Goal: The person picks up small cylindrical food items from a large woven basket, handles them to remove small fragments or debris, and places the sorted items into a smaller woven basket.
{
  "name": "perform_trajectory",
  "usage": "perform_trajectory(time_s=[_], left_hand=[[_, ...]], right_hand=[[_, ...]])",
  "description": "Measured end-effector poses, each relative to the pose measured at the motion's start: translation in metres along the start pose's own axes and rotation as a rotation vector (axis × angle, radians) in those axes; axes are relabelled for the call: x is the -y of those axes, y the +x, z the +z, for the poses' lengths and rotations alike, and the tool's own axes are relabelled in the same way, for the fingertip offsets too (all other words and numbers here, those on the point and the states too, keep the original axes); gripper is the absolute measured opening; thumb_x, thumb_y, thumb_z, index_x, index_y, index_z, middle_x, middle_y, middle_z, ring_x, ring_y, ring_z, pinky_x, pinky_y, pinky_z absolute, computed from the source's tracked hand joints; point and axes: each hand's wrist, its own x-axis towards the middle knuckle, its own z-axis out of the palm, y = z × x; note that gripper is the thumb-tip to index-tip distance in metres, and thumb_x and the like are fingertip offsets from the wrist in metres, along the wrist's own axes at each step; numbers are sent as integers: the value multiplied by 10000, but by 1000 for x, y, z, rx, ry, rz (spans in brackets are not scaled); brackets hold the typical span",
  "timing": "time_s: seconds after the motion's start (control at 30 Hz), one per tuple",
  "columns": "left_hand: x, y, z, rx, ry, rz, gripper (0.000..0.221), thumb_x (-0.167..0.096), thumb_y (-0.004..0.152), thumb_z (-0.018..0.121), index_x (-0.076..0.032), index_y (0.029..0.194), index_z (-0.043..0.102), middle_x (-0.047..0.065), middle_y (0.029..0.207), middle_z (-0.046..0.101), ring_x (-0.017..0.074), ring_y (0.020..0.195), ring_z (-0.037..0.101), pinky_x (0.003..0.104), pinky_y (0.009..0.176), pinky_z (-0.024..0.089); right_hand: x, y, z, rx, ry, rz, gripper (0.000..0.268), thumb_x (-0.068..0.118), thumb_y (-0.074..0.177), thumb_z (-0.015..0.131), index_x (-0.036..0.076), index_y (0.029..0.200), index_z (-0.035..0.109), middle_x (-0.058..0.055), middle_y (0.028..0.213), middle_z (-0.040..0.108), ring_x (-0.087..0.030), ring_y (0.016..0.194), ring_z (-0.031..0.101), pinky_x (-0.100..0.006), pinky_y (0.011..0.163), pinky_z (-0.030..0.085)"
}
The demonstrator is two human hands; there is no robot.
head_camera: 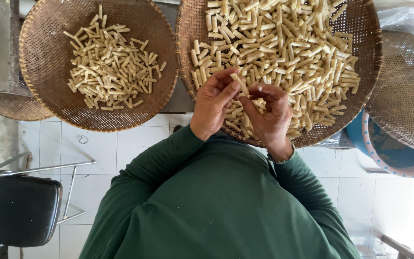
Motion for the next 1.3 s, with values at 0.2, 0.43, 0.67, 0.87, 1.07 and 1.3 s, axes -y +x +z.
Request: perform_trajectory(time_s=[0.2,0.43,0.67,0.87,1.07,1.3], left_hand=[[-9,-3,-13,-11,-64,16,325,-71,1042,718,-24,1352,631,45,1179,693,106,1023,651,269,876,560],[-31,-5,-25,28,-94,64,316,-62,1068,707,-12,1363,608,110,1202,713,125,1000,651,276,881,550],[-51,-10,-34,-1,-34,56,375,-19,1039,699,-26,1386,555,78,1191,692,136,1074,668,276,939,559],[-63,-9,-48,-30,11,34,383,6,1026,675,-33,1380,534,75,1137,695,143,1012,687,289,861,588],[-75,-9,-63,-30,60,1,377,22,1052,677,-32,1406,559,66,1112,701,135,1005,687,267,871,570],[-103,-2,-107,-193,137,30,205,1,995,694,-88,1177,664,70,997,740,137,841,714,245,665,546]], right_hand=[[7,5,25,-50,74,94,407,-107,1037,724,44,1302,455,-105,1183,684,-157,1070,720,-265,931,622],[12,15,45,-46,409,387,330,-37,1042,707,38,1281,492,-96,1143,667,-150,997,676,-274,894,600],[8,20,66,-51,721,584,304,-27,1053,653,4,1301,481,-127,1119,663,-180,1002,675,-292,906,589],[0,18,80,-3,564,577,365,-8,1029,662,-14,1332,458,-143,1142,678,-180,1024,686,-306,906,606],[-5,18,90,4,538,660,417,6,1015,676,-14,1364,449,-123,1127,672,-154,1015,682,-274,880,598],[-9,2,68,208,338,446,398,54,1059,652,-47,1389,455,-162,1223,670,-191,1103,698,-293,958,634]])
